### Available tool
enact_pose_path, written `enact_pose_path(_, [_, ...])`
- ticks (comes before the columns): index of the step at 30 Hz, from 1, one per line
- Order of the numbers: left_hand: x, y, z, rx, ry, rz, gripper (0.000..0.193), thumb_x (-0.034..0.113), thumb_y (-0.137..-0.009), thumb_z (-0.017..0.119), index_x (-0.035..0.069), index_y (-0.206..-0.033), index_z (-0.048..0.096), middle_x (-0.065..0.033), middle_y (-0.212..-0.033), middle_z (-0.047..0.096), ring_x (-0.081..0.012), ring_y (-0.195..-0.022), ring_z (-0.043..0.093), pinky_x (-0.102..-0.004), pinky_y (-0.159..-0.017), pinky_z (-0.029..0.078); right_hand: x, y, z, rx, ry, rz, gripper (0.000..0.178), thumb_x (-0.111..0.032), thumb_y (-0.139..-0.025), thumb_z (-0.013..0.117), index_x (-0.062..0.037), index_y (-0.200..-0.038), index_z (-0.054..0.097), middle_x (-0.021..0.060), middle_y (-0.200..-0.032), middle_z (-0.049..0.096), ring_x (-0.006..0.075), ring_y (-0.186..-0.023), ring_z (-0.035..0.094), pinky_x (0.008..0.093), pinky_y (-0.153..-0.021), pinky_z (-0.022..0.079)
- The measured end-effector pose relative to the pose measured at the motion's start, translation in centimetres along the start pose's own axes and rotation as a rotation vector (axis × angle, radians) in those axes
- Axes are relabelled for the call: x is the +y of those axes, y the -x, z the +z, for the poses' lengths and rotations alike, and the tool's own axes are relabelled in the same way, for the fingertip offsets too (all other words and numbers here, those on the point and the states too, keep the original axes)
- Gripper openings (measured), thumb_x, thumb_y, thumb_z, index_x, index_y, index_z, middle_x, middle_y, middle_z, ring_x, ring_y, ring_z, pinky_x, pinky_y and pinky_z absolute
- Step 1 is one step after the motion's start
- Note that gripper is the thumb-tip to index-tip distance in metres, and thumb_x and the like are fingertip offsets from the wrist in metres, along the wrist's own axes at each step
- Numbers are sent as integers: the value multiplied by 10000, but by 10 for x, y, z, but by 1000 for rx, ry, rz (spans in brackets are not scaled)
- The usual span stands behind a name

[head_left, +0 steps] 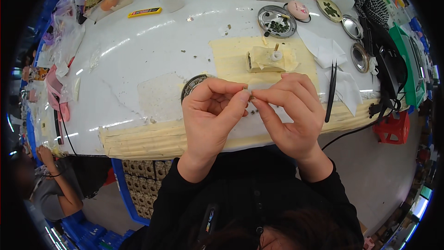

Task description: Assembling small mechanical and plastic components for toys at a factory workbench.

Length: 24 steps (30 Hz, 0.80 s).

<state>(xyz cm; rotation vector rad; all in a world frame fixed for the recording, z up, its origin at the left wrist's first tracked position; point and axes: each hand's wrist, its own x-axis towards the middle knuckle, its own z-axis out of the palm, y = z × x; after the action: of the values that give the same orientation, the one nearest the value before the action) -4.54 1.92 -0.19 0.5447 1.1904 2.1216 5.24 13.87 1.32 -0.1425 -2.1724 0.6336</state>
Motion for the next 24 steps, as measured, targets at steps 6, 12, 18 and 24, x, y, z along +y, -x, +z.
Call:
enact_pose_path(6, [2, 0, -2, 10, 46, -65, 108, -30, -823, 641, -21, -925, 608, -77, -842, 652, -80, -708, 617, -199, -628, 521, 0, 1, 6, 34, 13, -10, 179, -5, -633, 741, -51, -784, 655, 36, -704, 589, 224, -689, 533, 319, -620, 435])
enact_pose_path(12, [4, 1, 0, 18, -3, -74, 112, -23, -818, 651, -27, -925, 617, -82, -833, 664, -79, -710, 623, -194, -632, 519, 2, -4, 3, 95, -132, 59, 160, 26, -648, 720, -30, -781, 652, 43, -688, 599, 201, -629, 529, 294, -582, 423])
enact_pose_path(18, [4, 1, 1, -16, -15, -60, 111, -26, -817, 653, -38, -926, 631, -81, -834, 668, -69, -718, 619, -186, -643, 512, 1, -4, 5, 50, -201, 85, 133, 27, -678, 706, -27, -787, 653, 52, -703, 608, 200, -652, 538, 290, -587, 423])
enact_pose_path(24, [2, 3, 1, -17, -39, -55, 126, -31, -819, 649, -44, -943, 635, -81, -852, 673, -70, -740, 623, -189, -659, 514, 3, -2, 6, 64, -229, 120, 120, 21, -691, 701, -34, -785, 651, 51, -723, 604, 199, -666, 535, 287, -600, 419])
